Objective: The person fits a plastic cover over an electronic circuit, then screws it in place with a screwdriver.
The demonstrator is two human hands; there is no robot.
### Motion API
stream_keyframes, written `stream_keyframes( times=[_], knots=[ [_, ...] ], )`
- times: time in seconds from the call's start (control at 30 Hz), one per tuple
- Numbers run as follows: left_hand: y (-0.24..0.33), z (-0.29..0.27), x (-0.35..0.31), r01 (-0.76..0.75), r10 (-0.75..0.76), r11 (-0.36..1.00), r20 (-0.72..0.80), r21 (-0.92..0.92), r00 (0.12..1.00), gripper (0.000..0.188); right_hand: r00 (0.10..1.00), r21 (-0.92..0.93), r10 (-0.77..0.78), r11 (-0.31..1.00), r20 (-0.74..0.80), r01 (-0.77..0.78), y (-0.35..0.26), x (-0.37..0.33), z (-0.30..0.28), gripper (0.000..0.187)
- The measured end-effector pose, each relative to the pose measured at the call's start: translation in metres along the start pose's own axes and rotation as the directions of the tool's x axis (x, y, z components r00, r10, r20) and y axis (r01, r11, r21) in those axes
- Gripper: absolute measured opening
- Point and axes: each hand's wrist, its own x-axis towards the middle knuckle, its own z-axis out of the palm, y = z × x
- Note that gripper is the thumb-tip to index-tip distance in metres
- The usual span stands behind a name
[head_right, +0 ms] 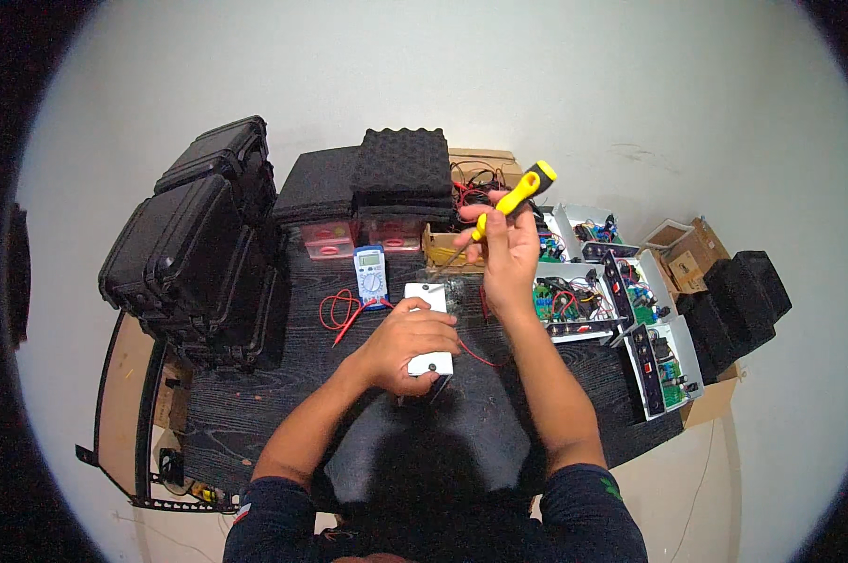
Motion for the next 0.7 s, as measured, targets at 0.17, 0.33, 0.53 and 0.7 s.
stream_keyframes(
  times=[0.17, 0.33, 0.53, 0.7],
  knots=[
    [0.0, -0.002, 0.001, 0.004, -0.004, 1.0, -0.012, -0.018, 1.0, 0.039, 0.99, 0.117, 0.041, 0.992, 0.133, -0.057, -0.028, -0.053, -0.008, 0.037],
    [0.002, -0.003, 0.002, 0.012, -0.013, 1.0, -0.028, -0.01, 1.0, 0.04, 0.98, 0.095, 0.006, 0.995, 0.197, -0.025, -0.038, -0.085, -0.012, 0.045],
    [0.004, -0.004, 0.004, 0.008, -0.008, 1.0, -0.015, 0.005, 1.0, 0.042, 0.972, 0.132, -0.007, 0.991, 0.235, -0.025, -0.038, -0.095, -0.016, 0.043],
    [0.007, -0.005, 0.004, 0.03, -0.03, 1.0, -0.012, 0.007, 0.999, 0.041, 0.966, 0.121, -0.032, 0.993, 0.256, 0.001, -0.036, -0.098, -0.016, 0.044]
  ],
)
